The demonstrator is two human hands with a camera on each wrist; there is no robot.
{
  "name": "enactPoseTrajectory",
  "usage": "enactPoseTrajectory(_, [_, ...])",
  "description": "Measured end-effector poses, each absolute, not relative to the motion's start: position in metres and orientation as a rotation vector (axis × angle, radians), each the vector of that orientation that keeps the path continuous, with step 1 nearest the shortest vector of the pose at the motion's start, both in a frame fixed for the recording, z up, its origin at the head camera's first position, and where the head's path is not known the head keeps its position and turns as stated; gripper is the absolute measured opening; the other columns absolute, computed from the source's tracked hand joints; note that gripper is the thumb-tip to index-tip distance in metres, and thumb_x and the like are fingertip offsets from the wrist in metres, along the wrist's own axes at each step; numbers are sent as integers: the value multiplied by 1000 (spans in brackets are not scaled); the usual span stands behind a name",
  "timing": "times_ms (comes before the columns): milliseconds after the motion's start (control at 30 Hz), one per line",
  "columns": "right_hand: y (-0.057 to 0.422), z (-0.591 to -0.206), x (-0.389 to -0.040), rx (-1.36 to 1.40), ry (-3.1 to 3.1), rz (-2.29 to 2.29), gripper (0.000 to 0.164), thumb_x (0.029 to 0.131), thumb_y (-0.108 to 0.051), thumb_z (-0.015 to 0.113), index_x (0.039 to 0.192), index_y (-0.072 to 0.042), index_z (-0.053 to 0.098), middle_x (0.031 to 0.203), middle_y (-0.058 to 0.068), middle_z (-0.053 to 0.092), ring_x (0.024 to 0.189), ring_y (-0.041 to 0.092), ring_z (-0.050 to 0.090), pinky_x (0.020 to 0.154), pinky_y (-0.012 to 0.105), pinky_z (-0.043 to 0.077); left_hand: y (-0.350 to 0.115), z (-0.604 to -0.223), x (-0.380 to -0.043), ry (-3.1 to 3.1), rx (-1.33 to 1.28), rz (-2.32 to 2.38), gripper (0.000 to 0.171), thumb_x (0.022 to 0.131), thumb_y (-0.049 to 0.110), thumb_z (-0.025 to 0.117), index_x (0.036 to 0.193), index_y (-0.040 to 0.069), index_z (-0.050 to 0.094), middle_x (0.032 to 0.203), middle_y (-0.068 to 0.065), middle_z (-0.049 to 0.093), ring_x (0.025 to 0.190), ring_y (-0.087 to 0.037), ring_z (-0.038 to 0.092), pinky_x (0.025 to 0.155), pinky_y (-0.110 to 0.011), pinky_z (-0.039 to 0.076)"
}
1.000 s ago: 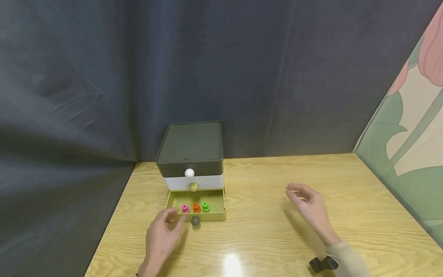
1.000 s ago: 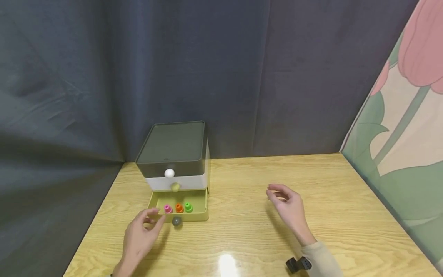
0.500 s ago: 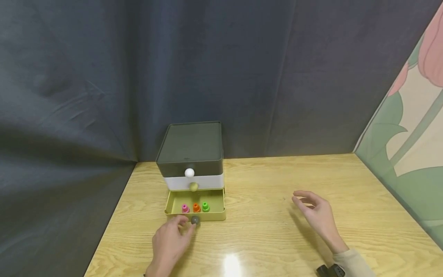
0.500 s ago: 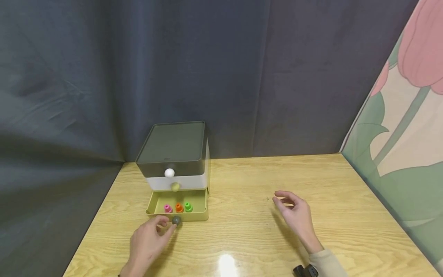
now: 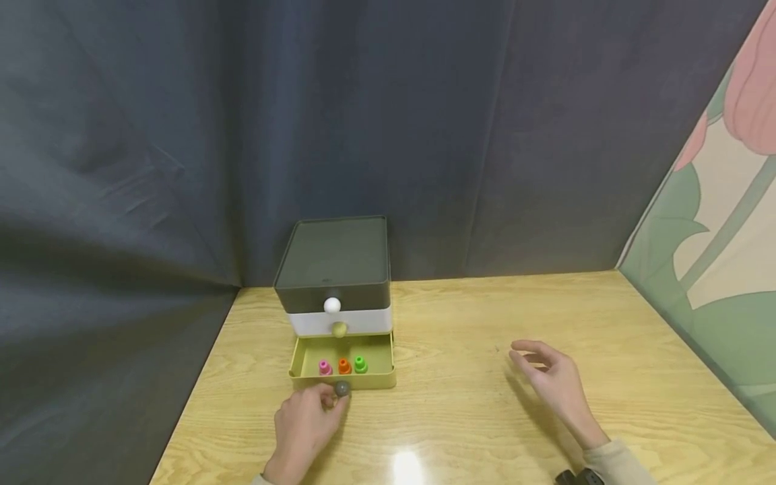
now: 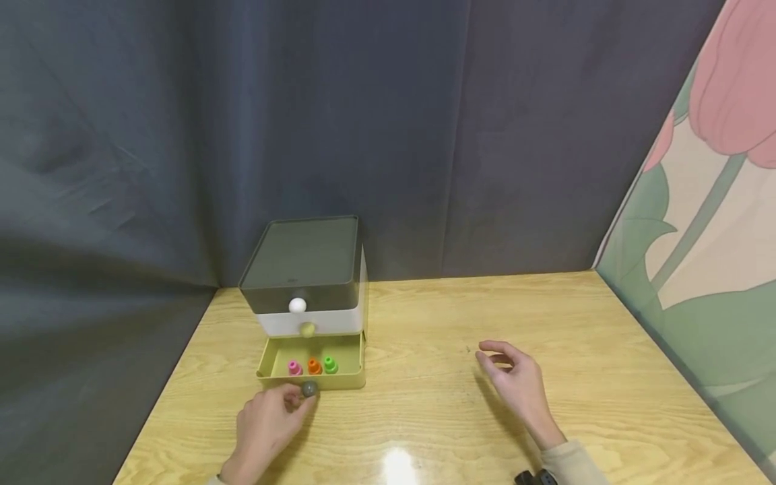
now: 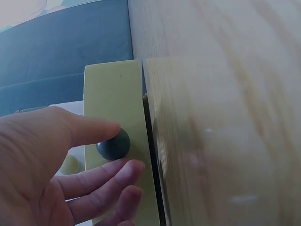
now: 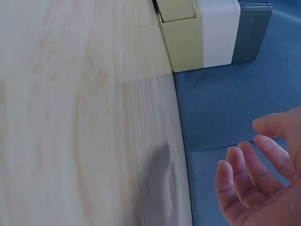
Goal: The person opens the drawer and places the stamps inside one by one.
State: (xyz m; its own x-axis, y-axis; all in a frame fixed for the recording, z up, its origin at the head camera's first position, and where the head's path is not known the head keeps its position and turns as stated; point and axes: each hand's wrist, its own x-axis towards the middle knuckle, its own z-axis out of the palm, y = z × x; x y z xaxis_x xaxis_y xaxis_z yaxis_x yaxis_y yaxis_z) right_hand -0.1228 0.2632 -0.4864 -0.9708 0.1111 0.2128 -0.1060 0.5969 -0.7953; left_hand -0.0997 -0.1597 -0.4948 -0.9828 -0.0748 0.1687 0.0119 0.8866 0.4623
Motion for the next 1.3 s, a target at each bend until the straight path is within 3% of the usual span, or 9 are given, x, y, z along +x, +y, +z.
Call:
enactPoseTrajectory(733, [268,-484,-124,-18,-2593,1291,31,105,-25,69,126,-3,74,130,18,74,98,-11,61,83,14,54,-155,-496,-118,-2804,6,-738,20,89,38,82,93,19,83,76,9,78,63,-14,66,54,-31,45])
enactPoseTrajectory(1100, [271,-485,-122,-10,-2575,1265,27,105,-22,70,123,-3,76,128,18,76,97,-13,61,83,14,53,-155,-498,-136,-2803,47,-786,22,91,39,82,98,19,84,81,7,80,74,-24,74,58,-36,50])
enactPoseTrajectory(1300, [271,-485,-121,-28,-2581,1278,29,105,-24,69,124,-3,75,129,17,75,97,-13,61,83,14,53,-155,-500,-144,-2803,45,-818,24,92,38,82,100,16,84,84,5,81,73,-20,74,59,-35,51])
